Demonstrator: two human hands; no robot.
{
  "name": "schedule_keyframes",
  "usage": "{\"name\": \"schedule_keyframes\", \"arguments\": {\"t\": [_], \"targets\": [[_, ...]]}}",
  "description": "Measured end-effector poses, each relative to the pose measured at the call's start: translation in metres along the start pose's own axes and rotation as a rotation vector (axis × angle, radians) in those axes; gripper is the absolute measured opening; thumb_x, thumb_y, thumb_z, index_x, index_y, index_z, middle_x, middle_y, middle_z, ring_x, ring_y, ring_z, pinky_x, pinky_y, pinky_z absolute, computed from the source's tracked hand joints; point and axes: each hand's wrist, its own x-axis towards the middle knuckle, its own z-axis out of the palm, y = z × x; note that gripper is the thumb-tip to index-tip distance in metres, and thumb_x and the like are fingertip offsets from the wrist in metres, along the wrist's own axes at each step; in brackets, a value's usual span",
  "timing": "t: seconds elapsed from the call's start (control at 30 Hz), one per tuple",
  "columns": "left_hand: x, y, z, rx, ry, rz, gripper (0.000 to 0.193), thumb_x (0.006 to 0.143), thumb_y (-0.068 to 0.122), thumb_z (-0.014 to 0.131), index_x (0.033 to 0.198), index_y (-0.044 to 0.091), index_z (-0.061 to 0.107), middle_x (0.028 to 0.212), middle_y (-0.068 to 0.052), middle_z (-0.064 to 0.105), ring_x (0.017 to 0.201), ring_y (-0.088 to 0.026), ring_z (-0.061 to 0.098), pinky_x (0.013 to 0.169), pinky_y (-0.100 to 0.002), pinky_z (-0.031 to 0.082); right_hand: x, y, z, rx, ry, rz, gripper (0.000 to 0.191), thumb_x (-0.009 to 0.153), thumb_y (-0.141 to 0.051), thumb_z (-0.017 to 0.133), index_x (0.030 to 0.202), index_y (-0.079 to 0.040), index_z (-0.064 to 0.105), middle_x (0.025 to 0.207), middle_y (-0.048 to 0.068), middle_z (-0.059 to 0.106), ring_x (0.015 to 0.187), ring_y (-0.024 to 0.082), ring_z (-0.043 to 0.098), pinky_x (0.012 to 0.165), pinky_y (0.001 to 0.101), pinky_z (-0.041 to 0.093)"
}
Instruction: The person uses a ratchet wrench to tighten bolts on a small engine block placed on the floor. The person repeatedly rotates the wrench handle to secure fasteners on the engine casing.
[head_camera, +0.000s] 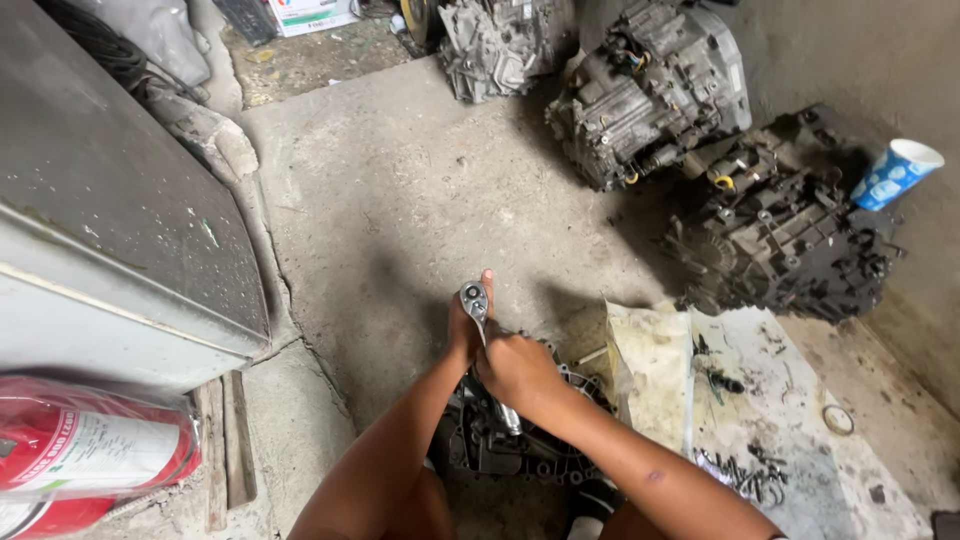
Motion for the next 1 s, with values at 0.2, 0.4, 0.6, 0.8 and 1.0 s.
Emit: {"name": "schedule_keyframes", "arguments": {"t": [0.2,0.4,0.6,0.8,1.0], "targets": [[-0.021,0.017,-0.008,-0.144,0.158,0.331,0.038,0.098,0.036,0.068,0.087,0.005,0.049,0.072,0.003,0.053,0.065,-0.008,0.047,0.054,-0.033,0.045,0.002,-0.001,-0.01,0.254,0.067,0.037,0.026,0.097,-0.016,0.058,0.107,0.007,0.053,0.072,0.026,0.069,0.066,0.043,0.07,0.064,0.0515,0.058],[-0.011,-0.003,-0.003,-0.125,0.084,0.058,0.05,0.106,0.031,0.064,0.068,0.001,0.053,0.06,-0.001,0.045,0.061,-0.008,0.04,0.051,-0.035,0.034,0.023,0.009,-0.042,-0.077,-0.253,0.118,0.022,0.097,-0.012,0.055,0.118,-0.007,0.055,0.09,0.015,0.069,0.084,0.03,0.073,0.071,0.0442,0.06],[-0.003,-0.031,0.007,0.0,-0.011,0.126,0.026,0.094,0.021,0.067,0.084,-0.004,0.07,0.06,-0.007,0.063,0.062,-0.007,0.058,0.052,-0.035,0.046,0.059,0.05,-0.04,-0.486,0.488,-0.201,0.029,0.076,-0.003,0.063,0.101,-0.016,0.072,0.111,0.007,0.071,0.125,0.029,0.058,0.114,0.0661,0.032],[0.004,-0.034,0.005,-0.091,0.051,0.06,0.036,0.098,0.028,0.063,0.075,0.0,0.064,0.059,-0.003,0.061,0.057,-0.008,0.052,0.05,-0.035,0.042,0.044,0.04,-0.022,-0.622,0.393,-0.166,0.038,0.078,-0.003,0.061,0.115,-0.003,0.069,0.113,0.016,0.071,0.118,0.035,0.06,0.112,0.068,0.028],[0.008,-0.022,0.006,-0.176,-0.04,-0.12,0.059,0.11,0.043,0.055,0.065,0.005,0.048,0.056,0.0,0.044,0.05,-0.012,0.037,0.046,-0.036,0.029,0.004,-0.019,-0.025,-0.203,-0.43,0.228,0.026,0.105,-0.022,0.051,0.119,-0.002,0.06,0.104,0.016,0.071,0.1,0.028,0.075,0.091,0.0414,0.062]]}}
